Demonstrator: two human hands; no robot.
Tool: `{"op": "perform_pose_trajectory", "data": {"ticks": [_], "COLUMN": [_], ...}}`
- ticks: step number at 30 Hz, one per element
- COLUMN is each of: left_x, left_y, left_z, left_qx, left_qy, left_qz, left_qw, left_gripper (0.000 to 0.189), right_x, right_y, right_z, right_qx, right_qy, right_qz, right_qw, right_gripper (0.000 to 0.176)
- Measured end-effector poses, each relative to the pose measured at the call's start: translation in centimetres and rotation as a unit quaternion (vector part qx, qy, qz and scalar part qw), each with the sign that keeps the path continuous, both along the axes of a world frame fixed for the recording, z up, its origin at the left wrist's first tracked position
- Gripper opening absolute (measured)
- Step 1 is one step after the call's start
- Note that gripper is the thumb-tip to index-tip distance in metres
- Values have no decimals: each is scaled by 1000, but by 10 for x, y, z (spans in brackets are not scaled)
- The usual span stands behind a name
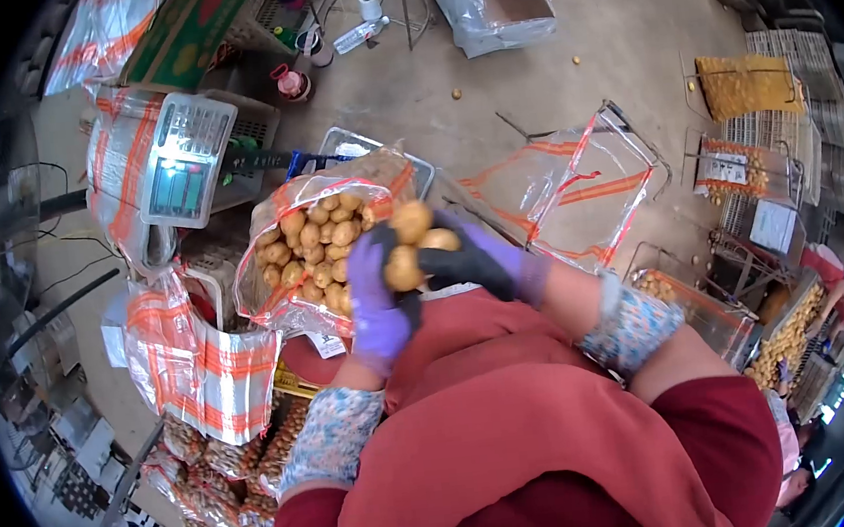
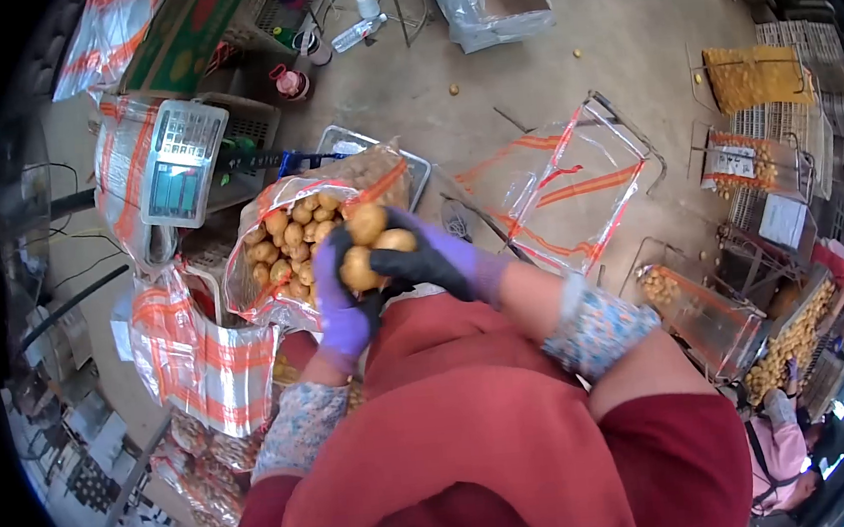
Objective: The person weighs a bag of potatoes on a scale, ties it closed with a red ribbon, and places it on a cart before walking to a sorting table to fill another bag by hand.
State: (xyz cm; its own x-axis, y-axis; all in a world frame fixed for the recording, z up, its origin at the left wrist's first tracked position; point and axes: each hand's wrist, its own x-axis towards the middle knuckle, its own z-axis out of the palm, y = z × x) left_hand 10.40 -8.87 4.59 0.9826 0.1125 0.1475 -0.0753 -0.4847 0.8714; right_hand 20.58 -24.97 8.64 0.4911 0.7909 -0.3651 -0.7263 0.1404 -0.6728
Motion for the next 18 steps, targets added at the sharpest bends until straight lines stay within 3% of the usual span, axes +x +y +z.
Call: {"op": "perform_pose_trajectory", "data": {"ticks": [3, 6, 7, 8, 10, 12, 14, 16, 18], "left_x": [33, 58, 63, 78, 82, 78, 70, 52, 41], "left_y": [-73, -151, -173, -185, -199, -199, -191, -152, -98], "left_z": [-3, -14, -13, -1, 5, -10, -26, -23, 0], "left_qx": [-8, -86, -73, -39, -76, -15, 6, -5, 24], "left_qy": [-75, -146, -108, -64, 48, 109, 121, 97, 105], "left_qz": [-102, -194, -213, -291, -316, -297, -293, -300, -269], "left_qw": [992, 966, 968, 954, 944, 949, 948, 949, 957], "left_gripper": [63, 59, 58, 59, 57, 57, 57, 55, 50], "right_x": [-9, -37, -44, -40, -31, -24, -29, -35, -45], "right_y": [-91, -169, -219, -208, -231, -251, -280, -288, -272], "right_z": [25, 13, -31, 15, 9, -25, -92, -139, -149], "right_qx": [-139, -195, -195, -246, -254, -384, -466, -524, -458], "right_qy": [20, 64, 33, 32, 66, 84, 148, 89, 18], "right_qz": [-73, -193, -145, -216, -216, -193, -170, -135, -207], "right_qw": [987, 960, 970, 945, 940, 899, 855, 836, 864], "right_gripper": [66, 59, 60, 61, 66, 71, 71, 72, 67]}}
